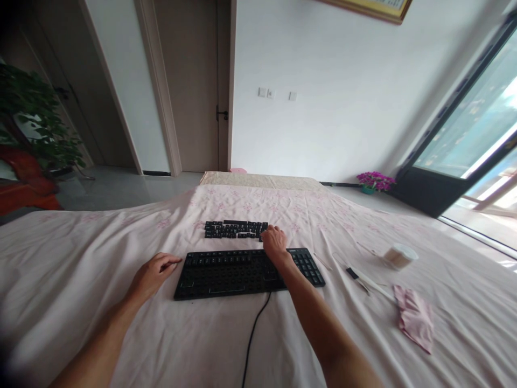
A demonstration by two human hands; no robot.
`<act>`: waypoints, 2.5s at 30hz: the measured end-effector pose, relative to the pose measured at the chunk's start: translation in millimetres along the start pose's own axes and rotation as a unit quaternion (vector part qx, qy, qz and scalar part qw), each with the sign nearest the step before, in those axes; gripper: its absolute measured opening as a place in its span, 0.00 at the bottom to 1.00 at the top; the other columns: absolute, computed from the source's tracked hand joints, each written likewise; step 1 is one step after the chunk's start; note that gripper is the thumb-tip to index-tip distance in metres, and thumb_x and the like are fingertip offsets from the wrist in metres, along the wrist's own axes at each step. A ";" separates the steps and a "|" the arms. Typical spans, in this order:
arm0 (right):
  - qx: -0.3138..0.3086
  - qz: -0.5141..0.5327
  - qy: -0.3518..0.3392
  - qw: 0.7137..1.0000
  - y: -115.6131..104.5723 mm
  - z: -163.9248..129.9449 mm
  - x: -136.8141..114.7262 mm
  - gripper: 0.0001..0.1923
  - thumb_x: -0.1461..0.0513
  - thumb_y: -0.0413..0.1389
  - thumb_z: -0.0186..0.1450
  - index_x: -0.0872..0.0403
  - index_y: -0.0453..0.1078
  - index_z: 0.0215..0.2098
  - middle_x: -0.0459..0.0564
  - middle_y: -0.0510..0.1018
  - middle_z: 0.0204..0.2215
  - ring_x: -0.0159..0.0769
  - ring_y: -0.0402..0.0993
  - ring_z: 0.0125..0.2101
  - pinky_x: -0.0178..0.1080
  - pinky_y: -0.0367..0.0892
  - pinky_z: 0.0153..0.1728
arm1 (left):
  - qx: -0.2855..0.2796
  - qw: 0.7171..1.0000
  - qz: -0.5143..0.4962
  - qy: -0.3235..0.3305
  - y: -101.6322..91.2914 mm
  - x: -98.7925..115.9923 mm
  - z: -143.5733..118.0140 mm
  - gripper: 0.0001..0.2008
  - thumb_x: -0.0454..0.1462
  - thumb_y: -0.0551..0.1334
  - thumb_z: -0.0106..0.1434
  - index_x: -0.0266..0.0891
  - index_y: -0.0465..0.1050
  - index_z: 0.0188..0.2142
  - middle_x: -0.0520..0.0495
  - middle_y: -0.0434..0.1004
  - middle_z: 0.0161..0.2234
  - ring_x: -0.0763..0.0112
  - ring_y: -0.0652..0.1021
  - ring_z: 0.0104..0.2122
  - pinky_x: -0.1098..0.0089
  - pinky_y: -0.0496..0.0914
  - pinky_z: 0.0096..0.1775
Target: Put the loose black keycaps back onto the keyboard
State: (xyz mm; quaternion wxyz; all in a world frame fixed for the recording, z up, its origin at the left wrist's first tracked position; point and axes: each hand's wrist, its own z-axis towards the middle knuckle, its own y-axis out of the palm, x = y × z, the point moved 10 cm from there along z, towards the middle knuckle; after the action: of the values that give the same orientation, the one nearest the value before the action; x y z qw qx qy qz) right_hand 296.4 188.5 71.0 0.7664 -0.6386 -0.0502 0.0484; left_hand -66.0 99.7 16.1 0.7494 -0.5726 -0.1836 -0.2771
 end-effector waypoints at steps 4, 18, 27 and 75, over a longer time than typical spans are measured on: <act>-0.007 -0.010 -0.009 1.000 6.4 5.5 -1.3 0.12 0.60 0.53 0.66 0.48 0.79 0.36 0.52 0.76 0.42 0.40 0.67 0.45 0.37 0.59 0.41 | 0.003 1.000 0.007 0.001 0.2 -1.2 0.5 0.14 0.41 0.54 0.62 0.45 0.78 0.40 0.49 0.77 0.43 0.68 0.77 0.42 0.71 0.70 0.44; -0.012 0.018 -0.047 0.999 8.5 8.3 -0.8 0.11 0.60 0.53 0.66 0.49 0.79 0.37 0.49 0.77 0.40 0.37 0.68 0.44 0.36 0.56 0.42 | -0.002 1.000 0.008 -0.002 1.7 -2.1 0.6 0.14 0.41 0.54 0.63 0.45 0.78 0.41 0.49 0.77 0.43 0.69 0.77 0.42 0.72 0.69 0.44; -0.047 0.051 -0.036 0.997 13.1 11.4 -2.7 0.09 0.60 0.56 0.63 0.49 0.79 0.38 0.48 0.78 0.42 0.36 0.72 0.42 0.34 0.58 0.39 | -0.002 1.000 0.008 0.001 3.1 -3.3 0.9 0.14 0.41 0.54 0.62 0.44 0.78 0.41 0.49 0.77 0.43 0.69 0.77 0.42 0.71 0.70 0.44; -0.028 0.006 -0.124 0.992 -13.7 -76.8 -44.1 0.14 0.58 0.48 0.70 0.50 0.75 0.35 0.48 0.76 0.35 0.35 0.71 0.38 0.35 0.57 0.38 | -0.002 1.000 0.000 -0.008 2.6 -6.6 1.2 0.14 0.42 0.55 0.62 0.45 0.78 0.40 0.49 0.77 0.43 0.68 0.77 0.42 0.70 0.70 0.45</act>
State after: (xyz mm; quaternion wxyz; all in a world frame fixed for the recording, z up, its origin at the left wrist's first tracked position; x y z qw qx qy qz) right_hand 263.5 105.2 70.0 0.7359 -0.6491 -0.1424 0.1300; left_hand -69.4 102.7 10.6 0.7471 -0.5762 -0.1888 -0.2725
